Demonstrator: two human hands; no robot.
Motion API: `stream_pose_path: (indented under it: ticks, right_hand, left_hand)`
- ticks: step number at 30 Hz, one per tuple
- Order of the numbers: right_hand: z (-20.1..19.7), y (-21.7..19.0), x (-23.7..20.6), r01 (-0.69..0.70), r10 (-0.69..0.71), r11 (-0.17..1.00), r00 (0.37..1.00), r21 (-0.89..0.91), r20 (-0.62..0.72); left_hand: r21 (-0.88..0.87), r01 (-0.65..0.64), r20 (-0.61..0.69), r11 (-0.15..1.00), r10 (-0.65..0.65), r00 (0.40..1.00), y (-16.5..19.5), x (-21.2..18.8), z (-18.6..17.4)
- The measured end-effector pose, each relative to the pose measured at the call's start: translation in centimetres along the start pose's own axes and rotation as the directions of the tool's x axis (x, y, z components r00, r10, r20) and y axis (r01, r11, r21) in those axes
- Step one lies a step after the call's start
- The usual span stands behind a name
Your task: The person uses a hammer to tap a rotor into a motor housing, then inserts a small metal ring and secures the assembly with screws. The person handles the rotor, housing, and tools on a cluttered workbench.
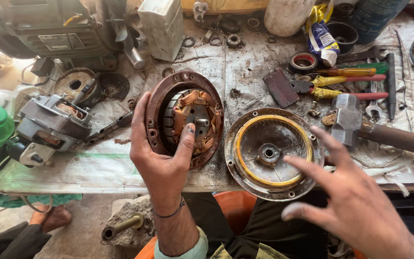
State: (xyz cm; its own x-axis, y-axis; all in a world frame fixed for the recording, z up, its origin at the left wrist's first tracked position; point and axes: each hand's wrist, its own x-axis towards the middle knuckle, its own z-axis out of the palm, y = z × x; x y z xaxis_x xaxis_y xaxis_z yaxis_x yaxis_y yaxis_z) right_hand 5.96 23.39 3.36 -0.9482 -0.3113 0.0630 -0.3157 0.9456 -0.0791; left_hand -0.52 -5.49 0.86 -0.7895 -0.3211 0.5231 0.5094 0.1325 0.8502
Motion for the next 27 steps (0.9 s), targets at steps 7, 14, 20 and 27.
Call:
stream_pose_path:
  ticks: [7,14,20,27]
  right_hand:
    - [1.1,0.4,-0.6,0.08,-0.04,0.979,0.977,0.185,-0.21]
    - [-1.1,1.4,-1.3,-0.054,0.101,0.987,0.937,0.15,-0.333]
    - [-1.0,1.8,-1.3,0.028,0.059,0.972,0.932,0.232,-0.359]
    - [0.2,2.3,-0.4,0.029,0.014,0.984,0.971,0.175,-0.24]
  left_hand:
    - [-0.07,-0.008,-0.03,0.997,0.006,1.0,-0.5,-0.7,1.1]
    - [0.105,-0.4,0.131,0.911,0.386,0.913,0.9,-1.8,4.4]
    - [0.207,-0.384,0.277,0.9,0.322,0.905,3.5,-2.0,4.4]
    - [0.182,-0.382,0.268,0.906,0.329,0.906,2.5,-1.8,4.9]
